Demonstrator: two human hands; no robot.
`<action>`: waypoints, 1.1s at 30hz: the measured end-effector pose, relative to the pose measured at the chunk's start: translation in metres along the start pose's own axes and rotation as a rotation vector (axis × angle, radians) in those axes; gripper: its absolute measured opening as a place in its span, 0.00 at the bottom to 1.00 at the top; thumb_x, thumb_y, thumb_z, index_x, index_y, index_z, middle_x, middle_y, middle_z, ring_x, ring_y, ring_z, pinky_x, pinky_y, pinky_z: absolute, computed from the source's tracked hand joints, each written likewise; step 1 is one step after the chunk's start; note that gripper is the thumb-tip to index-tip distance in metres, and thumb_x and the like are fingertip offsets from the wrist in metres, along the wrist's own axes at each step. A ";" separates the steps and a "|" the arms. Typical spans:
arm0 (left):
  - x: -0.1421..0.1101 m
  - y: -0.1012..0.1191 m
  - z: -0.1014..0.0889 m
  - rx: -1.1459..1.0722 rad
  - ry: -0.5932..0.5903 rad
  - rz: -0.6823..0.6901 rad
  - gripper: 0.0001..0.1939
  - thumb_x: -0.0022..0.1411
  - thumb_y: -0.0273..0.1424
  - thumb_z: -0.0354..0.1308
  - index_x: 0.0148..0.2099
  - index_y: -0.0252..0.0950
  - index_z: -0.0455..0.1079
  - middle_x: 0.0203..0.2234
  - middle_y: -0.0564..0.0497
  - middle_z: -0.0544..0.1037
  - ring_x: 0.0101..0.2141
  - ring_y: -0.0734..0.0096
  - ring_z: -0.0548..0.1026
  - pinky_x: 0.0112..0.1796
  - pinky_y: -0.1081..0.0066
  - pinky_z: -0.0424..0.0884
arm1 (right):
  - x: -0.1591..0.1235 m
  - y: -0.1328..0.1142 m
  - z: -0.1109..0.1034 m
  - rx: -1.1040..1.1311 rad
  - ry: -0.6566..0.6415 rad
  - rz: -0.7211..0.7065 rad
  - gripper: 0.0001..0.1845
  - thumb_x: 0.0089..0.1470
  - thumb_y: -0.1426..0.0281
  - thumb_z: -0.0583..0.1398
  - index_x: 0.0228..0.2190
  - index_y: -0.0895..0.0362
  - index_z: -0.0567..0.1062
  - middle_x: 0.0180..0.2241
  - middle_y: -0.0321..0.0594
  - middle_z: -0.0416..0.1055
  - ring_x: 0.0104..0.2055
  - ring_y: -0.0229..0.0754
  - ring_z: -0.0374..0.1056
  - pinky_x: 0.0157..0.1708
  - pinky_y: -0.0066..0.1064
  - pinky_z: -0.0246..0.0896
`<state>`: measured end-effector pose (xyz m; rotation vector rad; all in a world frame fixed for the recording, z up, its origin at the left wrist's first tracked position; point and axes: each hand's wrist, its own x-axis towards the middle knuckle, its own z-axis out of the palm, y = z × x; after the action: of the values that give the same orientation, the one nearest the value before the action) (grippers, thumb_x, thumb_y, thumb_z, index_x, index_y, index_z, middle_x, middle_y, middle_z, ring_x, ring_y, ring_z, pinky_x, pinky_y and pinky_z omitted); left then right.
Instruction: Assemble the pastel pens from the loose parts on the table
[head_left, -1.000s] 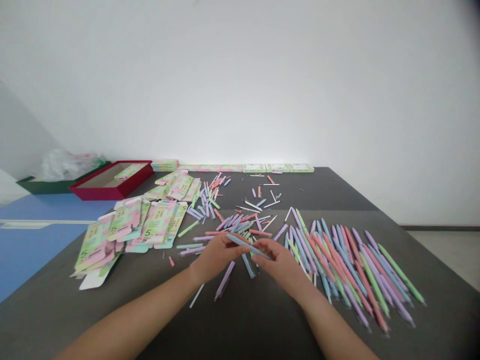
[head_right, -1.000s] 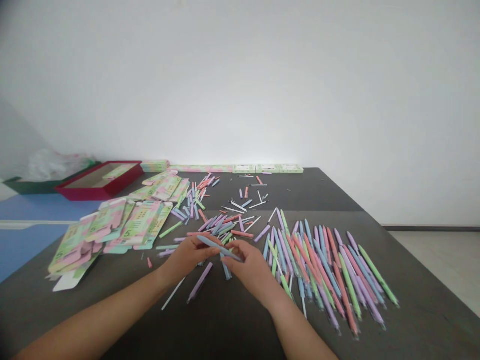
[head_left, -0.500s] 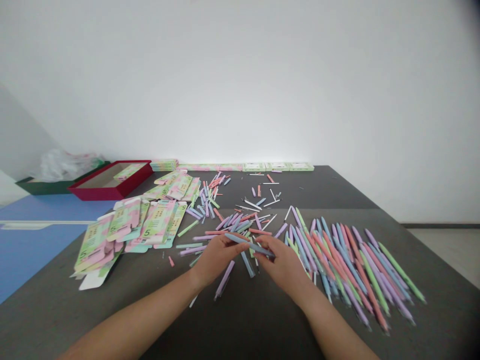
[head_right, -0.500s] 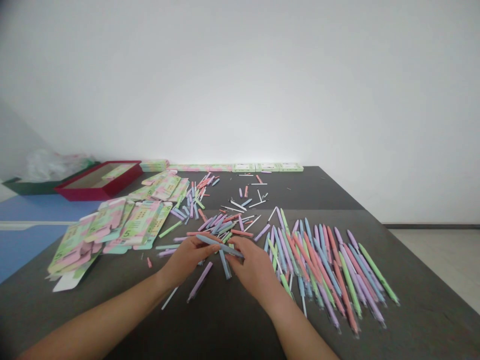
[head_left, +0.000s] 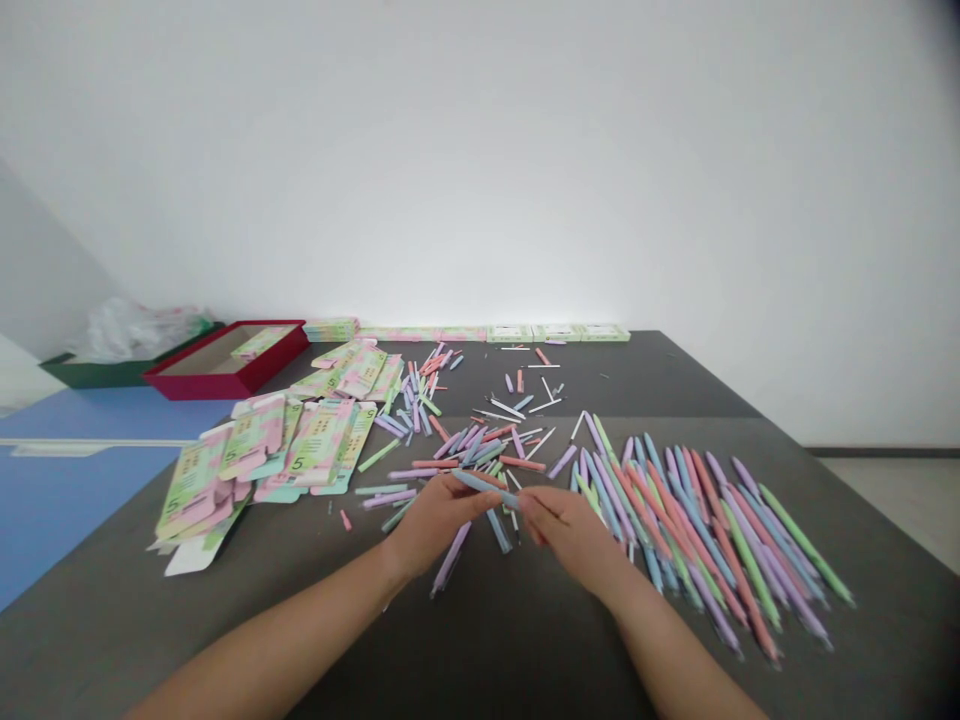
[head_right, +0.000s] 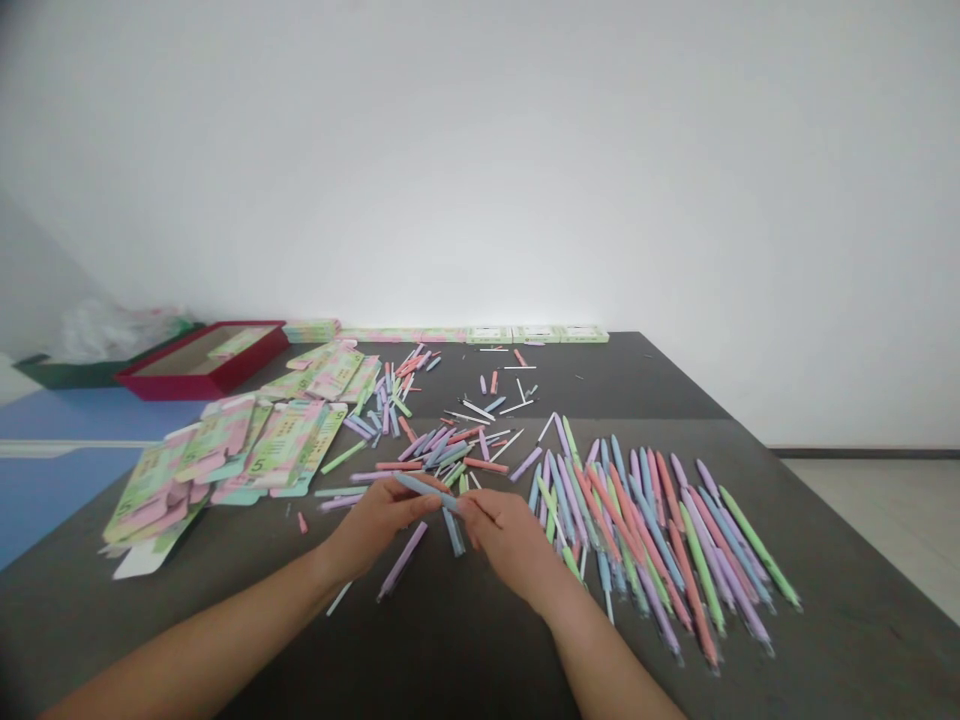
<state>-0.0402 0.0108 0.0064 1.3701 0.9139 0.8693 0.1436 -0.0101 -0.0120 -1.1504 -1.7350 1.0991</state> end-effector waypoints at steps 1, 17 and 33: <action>-0.001 0.000 0.001 -0.021 -0.036 0.008 0.10 0.53 0.34 0.60 0.36 0.32 0.75 0.30 0.49 0.77 0.35 0.66 0.73 0.41 0.67 0.65 | -0.001 0.001 0.000 0.128 -0.072 0.069 0.19 0.57 0.59 0.50 0.26 0.57 0.72 0.17 0.31 0.58 0.19 0.33 0.53 0.21 0.25 0.47; -0.007 -0.006 0.005 -0.086 0.042 -0.053 0.13 0.54 0.37 0.59 0.36 0.33 0.75 0.28 0.49 0.77 0.34 0.68 0.72 0.38 0.70 0.65 | -0.002 0.002 0.002 0.199 -0.174 0.175 0.23 0.58 0.56 0.47 0.29 0.57 0.73 0.14 0.29 0.55 0.15 0.32 0.49 0.17 0.25 0.43; -0.015 -0.007 0.002 -0.065 0.100 -0.063 0.12 0.54 0.36 0.59 0.36 0.33 0.76 0.22 0.52 0.72 0.27 0.74 0.67 0.32 0.73 0.62 | -0.002 0.000 0.001 0.231 -0.156 0.186 0.11 0.48 0.61 0.61 0.30 0.57 0.73 0.19 0.30 0.63 0.17 0.29 0.55 0.15 0.21 0.45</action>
<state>-0.0445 -0.0036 -0.0001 1.2446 0.9916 0.9179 0.1434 -0.0124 -0.0123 -1.1219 -1.5881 1.4955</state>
